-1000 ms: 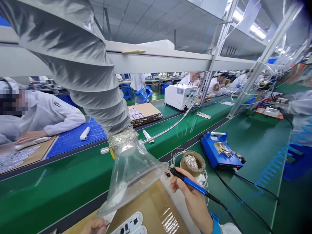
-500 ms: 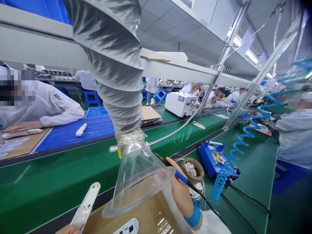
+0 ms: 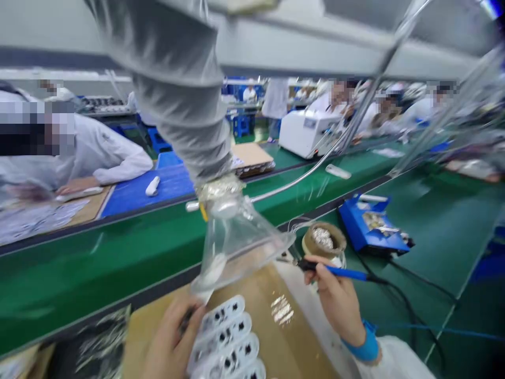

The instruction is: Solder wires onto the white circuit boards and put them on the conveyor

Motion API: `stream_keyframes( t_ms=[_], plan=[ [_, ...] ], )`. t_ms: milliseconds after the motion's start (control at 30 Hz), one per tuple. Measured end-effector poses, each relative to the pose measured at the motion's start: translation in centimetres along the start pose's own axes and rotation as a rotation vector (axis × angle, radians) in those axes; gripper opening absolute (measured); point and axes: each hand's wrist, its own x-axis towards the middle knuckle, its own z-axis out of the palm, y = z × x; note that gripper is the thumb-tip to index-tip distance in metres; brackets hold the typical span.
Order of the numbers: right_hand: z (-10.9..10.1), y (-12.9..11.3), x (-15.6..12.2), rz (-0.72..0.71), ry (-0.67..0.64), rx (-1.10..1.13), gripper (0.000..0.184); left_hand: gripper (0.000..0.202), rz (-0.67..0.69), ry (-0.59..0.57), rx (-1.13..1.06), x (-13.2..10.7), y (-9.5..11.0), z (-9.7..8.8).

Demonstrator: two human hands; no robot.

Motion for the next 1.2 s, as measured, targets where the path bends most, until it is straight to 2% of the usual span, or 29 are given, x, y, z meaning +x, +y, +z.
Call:
stream_keyframes(
  t_ms=[67,133,267,400,533,733,900,1033,1200],
  plan=[
    [-0.3,-0.2,-0.3,-0.014,-0.014,0.026,0.031,0.033,0.038,-0.105,0.043,0.1,2.0,0.5],
    [-0.5,-0.1,-0.7,-0.013,-0.03,0.047,0.026,0.032,0.039,-0.173,0.097,0.2,3.2,1.5],
    [-0.6,0.3,-2.0,0.035,-0.107,0.025,0.021,0.028,0.112,-0.242,0.214,-0.1,3.5,3.5],
    [-0.3,0.8,-2.9,0.091,-0.193,-0.061,0.021,0.026,0.224,-0.192,0.301,-0.2,3.0,4.7],
    [0.7,0.7,-2.9,0.077,-0.247,-0.112,0.017,0.026,0.296,-0.141,0.372,-0.4,2.8,5.2],
    [2.4,0.2,-2.9,0.053,-0.289,-0.197,0.015,0.022,0.258,-0.155,0.471,-1.4,2.3,5.5],
    [2.6,0.4,-3.0,0.043,-0.32,-0.241,0.012,0.024,0.203,-0.251,0.404,-1.7,1.5,5.7],
    [2.8,0.3,-3.0,0.043,-0.313,-0.251,0.011,0.023,0.173,-0.206,0.324,-1.9,1.3,5.9],
    [3.3,0.3,-3.0,0.036,-0.309,-0.293,0.012,0.028,0.163,-0.162,0.234,-1.3,2.3,5.9]
  ],
)
